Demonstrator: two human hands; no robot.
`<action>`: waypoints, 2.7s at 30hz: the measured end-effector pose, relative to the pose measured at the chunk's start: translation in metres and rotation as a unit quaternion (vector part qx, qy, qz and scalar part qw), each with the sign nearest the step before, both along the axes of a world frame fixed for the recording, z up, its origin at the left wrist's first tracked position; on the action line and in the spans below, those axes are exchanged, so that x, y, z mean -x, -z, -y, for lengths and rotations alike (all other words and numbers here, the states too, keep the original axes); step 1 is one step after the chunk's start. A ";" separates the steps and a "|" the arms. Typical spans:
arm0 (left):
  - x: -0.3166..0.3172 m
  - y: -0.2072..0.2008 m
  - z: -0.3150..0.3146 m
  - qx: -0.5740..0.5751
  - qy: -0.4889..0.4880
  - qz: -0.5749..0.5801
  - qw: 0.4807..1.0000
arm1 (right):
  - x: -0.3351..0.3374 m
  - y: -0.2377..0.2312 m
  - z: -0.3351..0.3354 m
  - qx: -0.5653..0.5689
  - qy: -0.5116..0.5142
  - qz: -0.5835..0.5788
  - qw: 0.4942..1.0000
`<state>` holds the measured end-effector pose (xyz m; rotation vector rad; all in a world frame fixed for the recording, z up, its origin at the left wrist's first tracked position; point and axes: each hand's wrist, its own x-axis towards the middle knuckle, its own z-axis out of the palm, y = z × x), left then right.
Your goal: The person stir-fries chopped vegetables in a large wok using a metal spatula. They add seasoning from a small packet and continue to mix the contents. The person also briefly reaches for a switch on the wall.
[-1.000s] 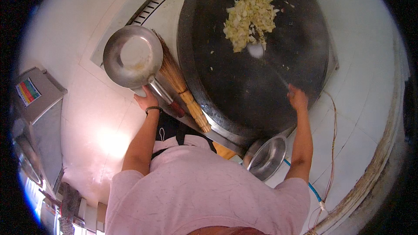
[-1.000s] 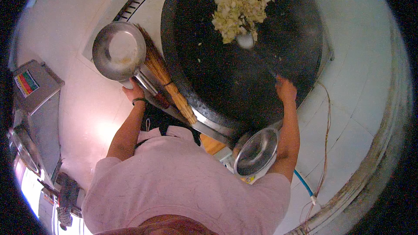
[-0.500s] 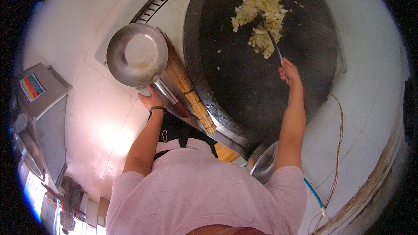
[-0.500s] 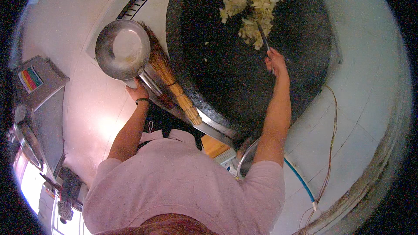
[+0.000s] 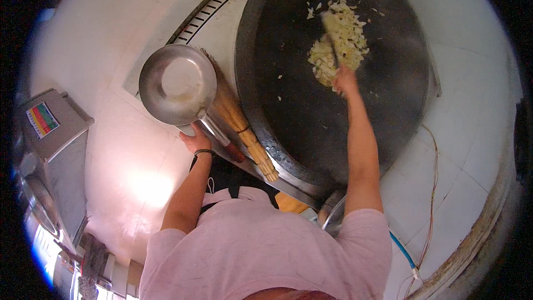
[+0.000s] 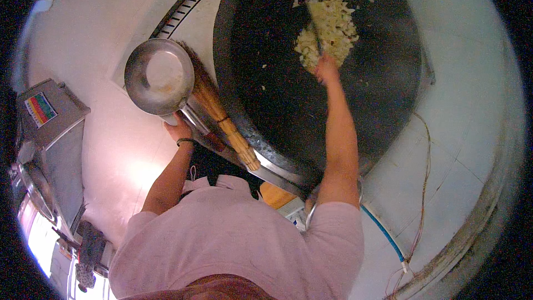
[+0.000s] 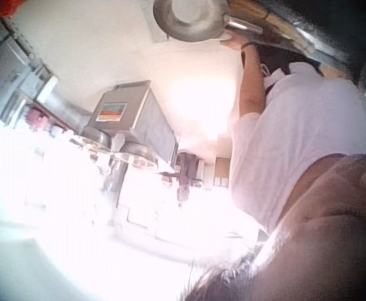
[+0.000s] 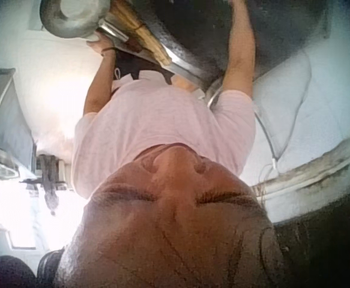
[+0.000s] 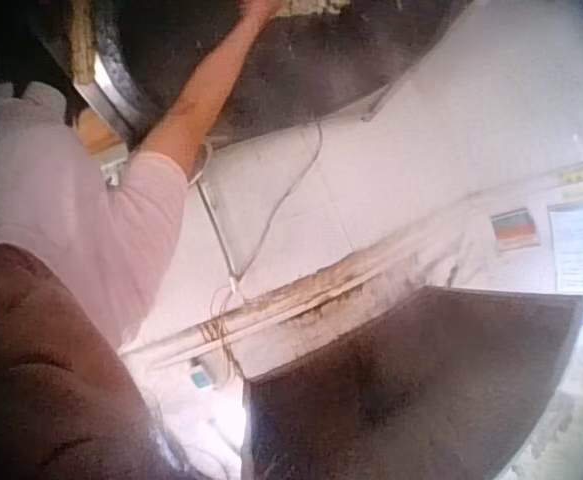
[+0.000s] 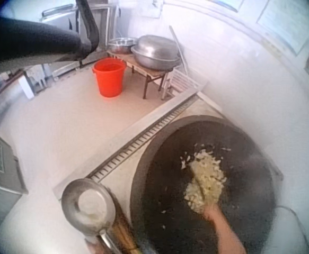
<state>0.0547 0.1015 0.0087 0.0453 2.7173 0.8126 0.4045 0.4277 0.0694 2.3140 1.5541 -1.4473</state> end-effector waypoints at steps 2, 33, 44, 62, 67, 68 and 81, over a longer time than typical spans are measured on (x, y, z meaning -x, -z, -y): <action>0.003 0.006 0.005 0.010 0.026 -0.031 0.999 | -0.019 -0.004 -0.025 -0.005 0.117 -0.083 0.990; -0.003 0.011 0.015 -0.027 0.016 -0.022 0.999 | -0.114 -0.136 0.137 0.103 -0.164 0.163 0.967; 0.006 0.027 0.025 -0.011 0.045 -0.020 0.999 | -0.081 -0.026 0.009 -0.122 -0.205 0.440 0.866; 0.001 -0.001 0.003 0.020 0.000 0.010 1.000 | -0.063 -0.024 0.035 -0.058 -0.170 0.303 0.936; 0.003 0.009 0.015 0.019 0.007 0.012 1.000 | -0.014 -0.097 0.019 -0.097 -0.267 0.427 0.858; 0.002 0.003 0.011 0.025 0.004 0.020 0.999 | -0.030 -0.105 0.028 -0.104 -0.286 0.410 0.860; 0.000 0.015 0.015 -0.043 -0.010 -0.019 0.999 | -0.023 -0.023 0.052 0.033 0.022 -0.026 0.999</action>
